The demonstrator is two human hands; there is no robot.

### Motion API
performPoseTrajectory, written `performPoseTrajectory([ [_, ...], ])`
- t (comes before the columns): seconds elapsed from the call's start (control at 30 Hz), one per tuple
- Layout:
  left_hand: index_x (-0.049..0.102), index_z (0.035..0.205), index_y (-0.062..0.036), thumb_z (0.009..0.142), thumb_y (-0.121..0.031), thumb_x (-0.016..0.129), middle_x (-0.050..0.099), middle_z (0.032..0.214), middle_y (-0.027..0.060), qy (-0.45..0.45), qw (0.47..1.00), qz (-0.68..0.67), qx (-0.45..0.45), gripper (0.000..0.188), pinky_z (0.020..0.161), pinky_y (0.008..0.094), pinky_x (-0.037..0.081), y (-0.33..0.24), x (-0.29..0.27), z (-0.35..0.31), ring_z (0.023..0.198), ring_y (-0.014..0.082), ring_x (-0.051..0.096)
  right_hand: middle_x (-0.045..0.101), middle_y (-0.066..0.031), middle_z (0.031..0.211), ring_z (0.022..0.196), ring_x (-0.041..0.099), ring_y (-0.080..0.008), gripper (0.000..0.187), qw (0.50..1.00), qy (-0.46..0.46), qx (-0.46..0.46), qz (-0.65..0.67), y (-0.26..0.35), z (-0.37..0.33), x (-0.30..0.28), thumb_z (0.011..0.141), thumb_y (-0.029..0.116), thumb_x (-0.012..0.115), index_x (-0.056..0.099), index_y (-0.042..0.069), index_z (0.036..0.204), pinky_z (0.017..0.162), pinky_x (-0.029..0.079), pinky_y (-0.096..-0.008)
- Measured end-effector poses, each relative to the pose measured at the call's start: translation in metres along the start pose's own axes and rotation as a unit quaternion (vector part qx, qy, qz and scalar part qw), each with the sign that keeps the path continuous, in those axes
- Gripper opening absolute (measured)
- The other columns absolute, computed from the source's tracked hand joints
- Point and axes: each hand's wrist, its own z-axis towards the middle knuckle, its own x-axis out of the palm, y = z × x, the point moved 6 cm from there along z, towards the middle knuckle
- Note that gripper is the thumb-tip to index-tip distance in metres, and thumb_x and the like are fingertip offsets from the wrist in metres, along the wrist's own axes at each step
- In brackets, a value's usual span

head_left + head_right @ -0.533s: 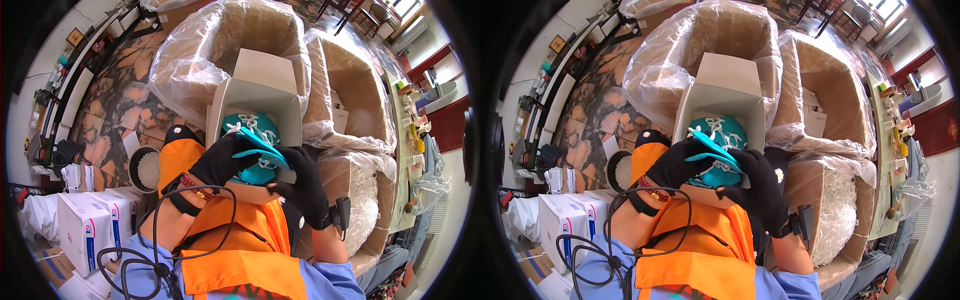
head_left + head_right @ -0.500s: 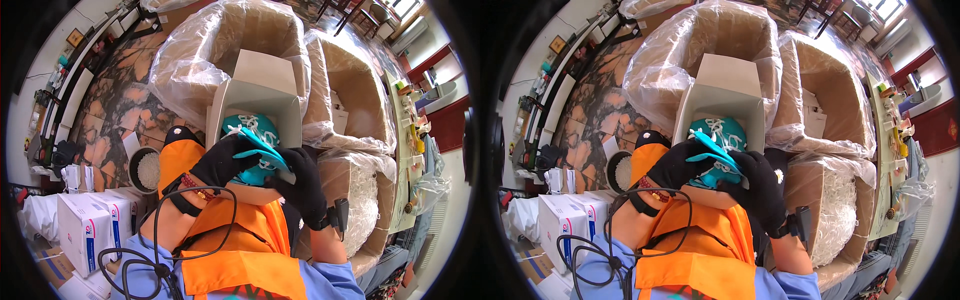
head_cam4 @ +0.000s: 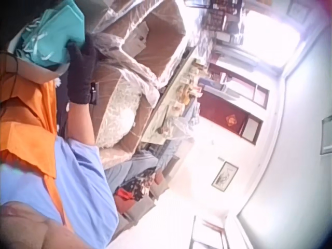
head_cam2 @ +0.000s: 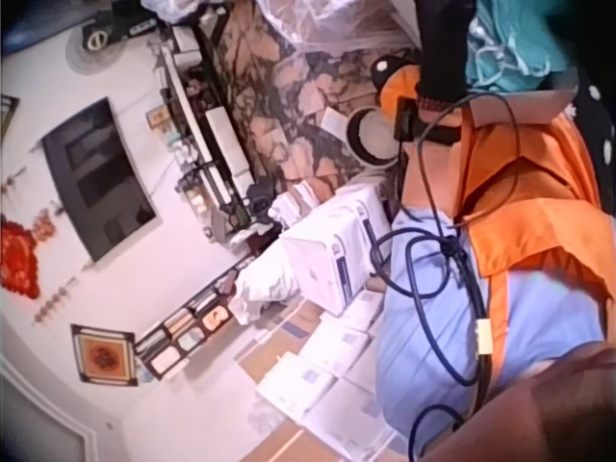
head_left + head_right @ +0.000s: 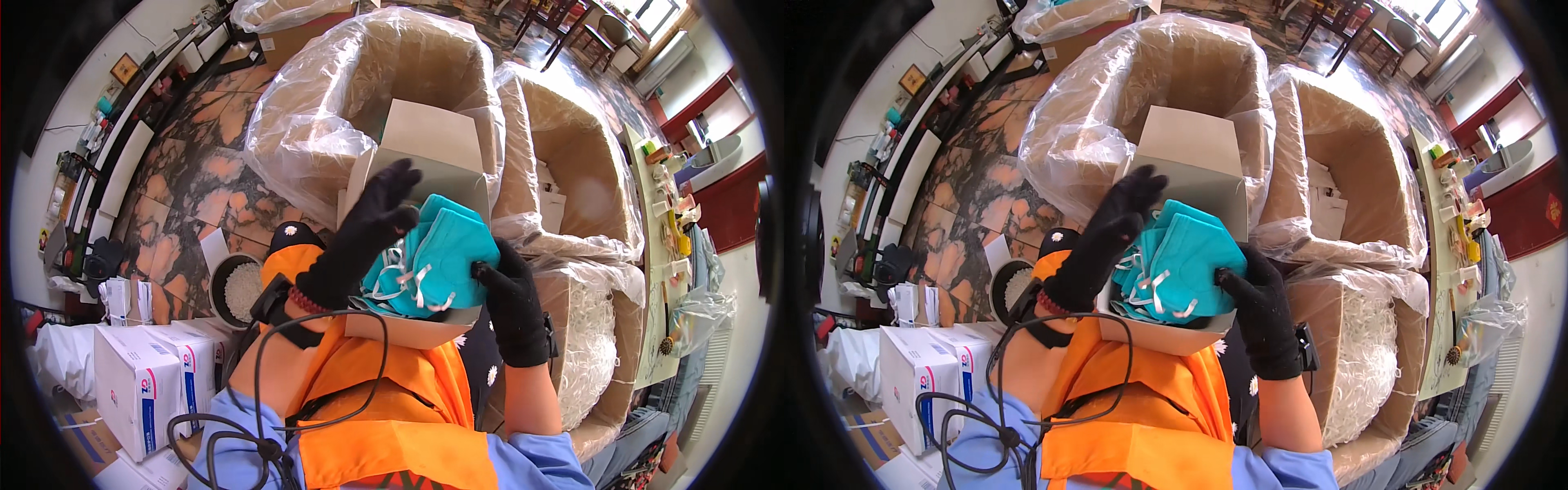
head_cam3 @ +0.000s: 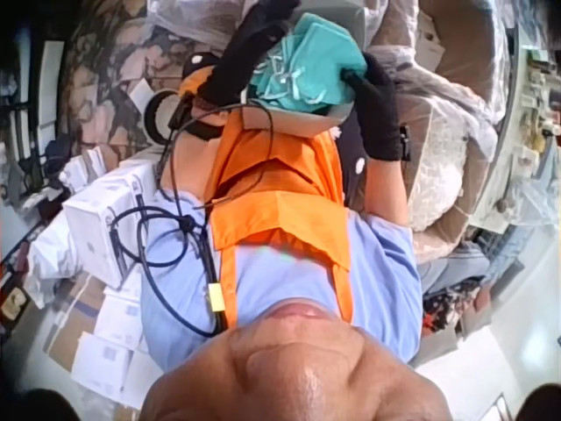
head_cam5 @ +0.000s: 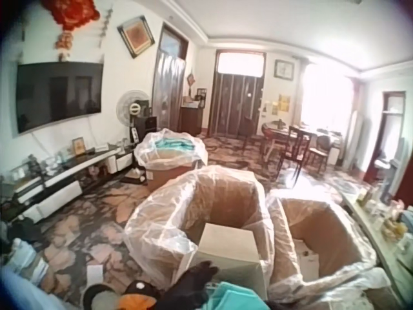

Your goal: The recorder is unpacking teal-colored face masks from a cardboard box and sorting them into groups.

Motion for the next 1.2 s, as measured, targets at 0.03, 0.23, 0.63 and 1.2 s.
performPoseTrajectory([
  [0.03,0.024,0.154,-0.006,0.084,-0.04,0.075,0.039,0.151,0.0137,0.0,1.0,-0.001,0.001,0.093,0.111,0.038,0.037,0.002,0.0,0.002,0.14,0.022,0.038,0.067,-0.0065,0.109,0.099,0.061,-0.0145,0.044,0.999,0.022,0.031,0.032,-0.003,0.0,0.005,0.085,0.009,0.068,0.059,-0.001,0.126,0.092,0.047,-0.0299],
  [0.23,0.056,0.128,-0.0028,0.09,-0.033,0.066,0.052,0.139,0.0142,0.143,0.984,-0.102,-0.028,0.05,0.107,0.0392,0.042,0.013,0.024,0.005,0.126,0.0248,0.052,0.064,-0.0068,0.12,0.103,0.06,-0.0166,0.061,0.99,0.103,0.093,0.013,-0.017,-0.004,0.025,0.085,0.017,0.074,0.05,-0.003,0.137,0.096,0.046,-0.0295],
  [0.63,0.059,0.114,-0.0003,0.087,-0.023,0.074,0.067,0.097,0.0076,-0.025,0.983,0.151,-0.099,0.039,0.08,0.0278,0.052,0.027,0.01,-0.009,0.088,0.0155,0.064,0.066,-0.0158,0.081,0.077,0.066,-0.0189,0.037,0.926,0.052,-0.042,-0.371,0.001,0.015,0.0,0.086,0.027,0.075,0.062,0.0,0.108,0.068,0.051,-0.0334],
  [1.2,0.052,0.13,-0.0036,0.092,-0.023,0.064,0.066,0.102,0.0112,0.165,0.925,0.309,-0.145,0.044,0.078,0.0324,0.052,0.021,0.038,-0.013,0.089,0.0177,0.065,0.073,-0.0091,0.09,0.078,0.068,-0.0141,0.036,0.979,-0.049,-0.035,-0.195,0.026,0.027,-0.021,0.074,0.016,0.081,0.071,-0.001,0.104,0.076,0.055,-0.0296],
])
